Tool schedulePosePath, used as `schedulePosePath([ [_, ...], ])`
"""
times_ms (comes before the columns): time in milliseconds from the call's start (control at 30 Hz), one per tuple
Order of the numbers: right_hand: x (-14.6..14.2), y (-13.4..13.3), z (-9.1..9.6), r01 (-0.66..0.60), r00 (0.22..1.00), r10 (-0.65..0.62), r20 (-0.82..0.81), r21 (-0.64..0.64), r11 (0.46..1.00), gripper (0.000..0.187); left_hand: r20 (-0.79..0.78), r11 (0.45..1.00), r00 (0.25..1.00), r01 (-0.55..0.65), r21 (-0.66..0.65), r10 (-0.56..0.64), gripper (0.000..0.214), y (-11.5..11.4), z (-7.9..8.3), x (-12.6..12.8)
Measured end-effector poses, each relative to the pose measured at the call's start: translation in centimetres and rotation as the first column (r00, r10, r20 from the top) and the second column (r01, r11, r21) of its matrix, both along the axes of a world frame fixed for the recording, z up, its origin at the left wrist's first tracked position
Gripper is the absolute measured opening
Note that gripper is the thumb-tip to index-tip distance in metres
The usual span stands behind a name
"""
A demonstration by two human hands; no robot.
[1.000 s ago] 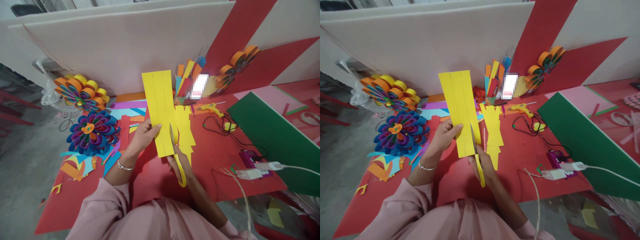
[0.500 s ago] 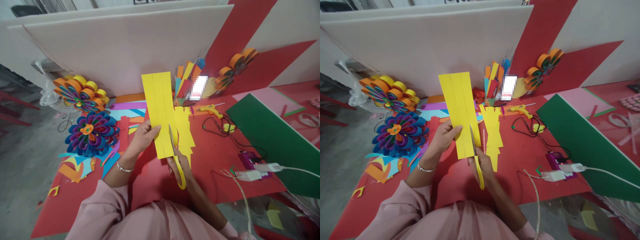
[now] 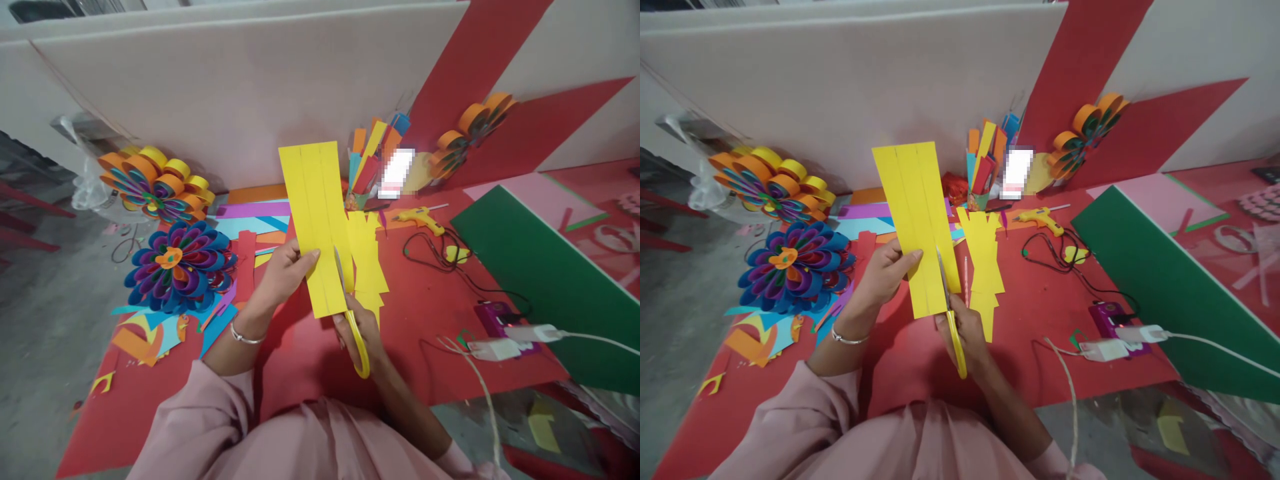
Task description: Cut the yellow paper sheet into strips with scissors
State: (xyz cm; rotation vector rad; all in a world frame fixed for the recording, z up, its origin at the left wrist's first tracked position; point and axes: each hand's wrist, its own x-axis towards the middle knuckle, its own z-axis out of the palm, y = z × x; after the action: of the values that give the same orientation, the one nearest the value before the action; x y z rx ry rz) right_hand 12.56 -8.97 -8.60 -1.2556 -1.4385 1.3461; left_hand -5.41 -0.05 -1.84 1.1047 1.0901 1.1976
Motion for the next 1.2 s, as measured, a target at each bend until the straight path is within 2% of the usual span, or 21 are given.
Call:
schedulePosePath([
  [300, -0.2, -0.3, -1.1, 0.035, 0.999, -0.035, -0.038, -0.008, 0.999, 0.021, 0.046, 1.000, 0.999, 0.005, -0.007, -0.005, 0.042, 0.0, 0.0, 0.2],
  [500, 0.0, -0.1, -1.4, 0.004, 0.999, -0.002, -0.040, 0.034, 0.999, 0.031, 0.100, 0.999, 0.995, -0.012, -0.044, 0.016, 0.037, 0.2, 0.0, -0.4],
  [633, 0.0, -0.2, -1.4, -0.031, 0.999, 0.032, -0.032, 0.045, 0.998, 0.034, 0.111, 0.998, 0.993, -0.053, 0.041, 0.048, 0.035, 0.6, 0.0, -0.9],
  [767, -0.3, -0.5, -1.6, -0.003, 1.000, 0.003, -0.025, -0.004, 1.000, 0.026, 0.099, 0.993, 0.992, -0.085, 0.081, 0.077, 0.033, 0.7, -0.2, -1.1],
  [933, -0.5, -0.3, -0.8, -0.004, 1.000, 0.004, -0.003, -0.021, 1.000, 0.028, 0.050, 0.994, 0.997, -0.062, 0.086, 0.058, 0.034, 0.2, 0.5, -0.8],
  [1067, -0.6, -0.1, -0.1, 0.008, 0.999, -0.007, 0.041, -0.037, 0.999, 0.021, -0.025, 0.996, 0.999, -0.040, 0.086, 0.042, 0.034, -0.3, 1.3, -0.7],
  [1200, -0.7, 0.1, 0.3, 0.008, 1.000, -0.009, -0.004, -0.090, 0.996, 0.025, -0.049, 0.996, 0.998, -0.026, 0.082, 0.030, 0.034, -0.6, 1.3, -0.5],
])
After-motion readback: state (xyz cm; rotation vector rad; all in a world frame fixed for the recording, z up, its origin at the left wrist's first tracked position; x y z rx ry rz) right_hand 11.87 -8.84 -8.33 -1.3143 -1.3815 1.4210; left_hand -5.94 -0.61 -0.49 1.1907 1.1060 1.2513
